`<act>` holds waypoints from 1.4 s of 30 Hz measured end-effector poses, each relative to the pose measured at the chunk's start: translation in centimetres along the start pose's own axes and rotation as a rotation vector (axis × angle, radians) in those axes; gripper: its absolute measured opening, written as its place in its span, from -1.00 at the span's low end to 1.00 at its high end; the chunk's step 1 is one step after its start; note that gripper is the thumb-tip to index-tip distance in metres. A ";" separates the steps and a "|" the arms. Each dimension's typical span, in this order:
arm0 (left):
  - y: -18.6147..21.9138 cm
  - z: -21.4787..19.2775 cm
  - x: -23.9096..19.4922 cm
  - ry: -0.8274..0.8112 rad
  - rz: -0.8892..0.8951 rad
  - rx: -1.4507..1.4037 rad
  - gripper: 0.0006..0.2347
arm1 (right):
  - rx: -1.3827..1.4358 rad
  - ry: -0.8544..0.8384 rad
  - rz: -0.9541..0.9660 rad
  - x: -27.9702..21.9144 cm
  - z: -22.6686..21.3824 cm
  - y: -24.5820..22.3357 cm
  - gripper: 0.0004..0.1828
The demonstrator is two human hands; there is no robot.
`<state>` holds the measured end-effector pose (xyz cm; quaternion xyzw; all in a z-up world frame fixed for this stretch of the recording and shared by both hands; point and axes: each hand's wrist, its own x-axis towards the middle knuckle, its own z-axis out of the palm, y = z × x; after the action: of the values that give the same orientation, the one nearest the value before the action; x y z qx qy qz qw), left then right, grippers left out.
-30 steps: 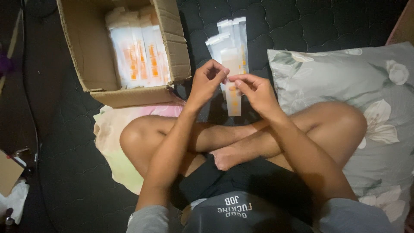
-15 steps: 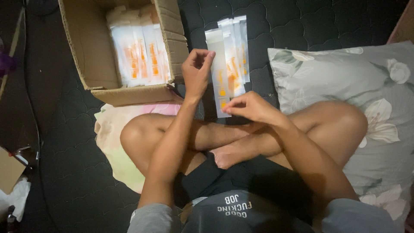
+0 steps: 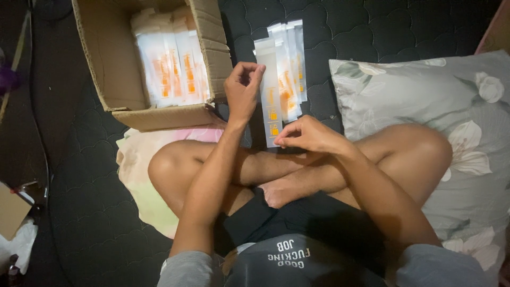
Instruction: Peeling adhesive backing strips from plastic sleeves one by one.
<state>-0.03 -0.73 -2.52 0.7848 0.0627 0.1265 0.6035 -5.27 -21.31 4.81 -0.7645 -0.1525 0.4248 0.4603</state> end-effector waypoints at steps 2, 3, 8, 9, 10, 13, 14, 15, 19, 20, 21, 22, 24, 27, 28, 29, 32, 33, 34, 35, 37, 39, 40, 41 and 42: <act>-0.3 0.0 0.0 0.001 -0.005 -0.005 -0.90 | 0.006 -0.002 0.000 0.1 0.0 0.3 -0.85; -0.4 0.0 0.1 0.002 -0.009 -0.011 -0.90 | 0.011 -0.004 0.000 0.2 0.0 0.4 -0.84; -0.3 -0.1 0.0 -0.005 -0.010 0.002 -0.90 | -0.001 0.003 -0.001 0.4 0.1 0.6 -0.84; -0.3 -0.1 0.1 -0.014 -0.011 0.003 -0.90 | -0.013 0.000 -0.001 0.6 0.2 0.8 -0.84; -0.4 -0.1 0.1 -0.015 -0.011 0.003 -0.90 | -0.013 0.001 -0.001 0.4 0.0 0.3 -0.84; -0.2 -0.1 0.1 -0.007 -0.004 0.014 -0.90 | -0.013 0.002 -0.003 0.0 -0.2 -0.6 -0.84; 0.0 -0.1 0.0 -0.010 -0.007 0.011 -0.90 | 0.001 0.000 0.002 -0.1 -0.2 -0.6 -0.84; 0.3 -0.2 0.0 -0.013 -0.010 0.009 -0.91 | 0.014 -0.002 0.006 -0.1 -0.2 -0.6 -0.85; 0.2 -0.3 0.0 -0.013 0.001 0.006 -0.90 | 0.018 -0.007 -0.002 0.2 -0.1 0.0 -0.84; 0.4 -0.3 0.0 -0.014 0.002 0.006 -0.90 | 0.011 -0.007 0.009 0.3 -0.1 0.1 -0.84; 0.6 -0.3 0.0 -0.016 0.003 0.006 -0.90 | 0.004 -0.007 0.020 0.4 -0.1 0.2 -0.84; 0.6 -0.3 0.0 -0.015 0.002 0.006 -0.90 | 0.004 -0.007 0.020 0.3 -0.2 0.0 -0.84; 0.5 -0.2 0.0 -0.008 0.006 0.015 -0.91 | 0.002 -0.002 0.018 0.1 -0.4 -0.4 -0.84; 1.1 -0.3 -0.1 -0.011 -0.009 0.008 -0.89 | 0.014 -0.002 0.021 0.0 -0.4 -0.5 -0.84; 0.4 -0.1 0.1 -0.012 -0.009 0.008 -0.89 | 0.014 -0.001 0.022 0.2 -0.2 0.0 -0.84; -0.4 0.1 0.2 -0.023 -0.026 0.003 -0.89 | 0.024 0.004 0.020 0.5 -0.1 0.5 -0.84; -1.9 0.9 1.5 -0.098 -0.083 0.001 -0.87 | 0.007 0.041 0.033 0.9 0.1 0.8 -0.82; -2.3 1.2 2.0 -0.163 -0.123 0.004 -0.85 | -0.019 0.072 0.048 1.0 0.2 0.8 -0.80; -2.3 1.3 2.0 -0.157 -0.127 0.000 -0.85 | -0.025 0.067 0.050 1.2 0.3 1.2 -0.80; -2.3 1.5 2.0 -0.176 -0.161 0.030 -0.87 | -0.071 0.091 0.078 1.5 0.5 1.5 -0.81; -3.4 2.0 2.5 -0.193 -0.191 0.056 -0.88 | -0.122 0.117 0.105 2.5 0.7 2.9 -0.82; -5.7 3.1 3.1 -0.203 -0.270 0.059 -0.85 | -0.272 0.178 0.167 3.6 0.8 5.2 -0.84; -6.0 3.4 3.2 -0.204 -0.276 0.051 -0.85 | -0.276 0.175 0.176 4.1 0.8 5.7 -0.84; -6.3 3.7 3.4 -0.196 -0.309 0.072 -0.86 | -0.350 0.184 0.227 4.6 0.9 6.2 -0.82; -6.6 3.9 3.7 -0.185 -0.338 0.096 -0.87 | -0.427 0.193 0.273 5.2 0.8 6.7 -0.79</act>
<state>4.98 -1.65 -9.34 0.7991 0.1440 -0.0524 0.5813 -3.85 -21.12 -3.59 -0.8946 -0.0896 0.3665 0.2394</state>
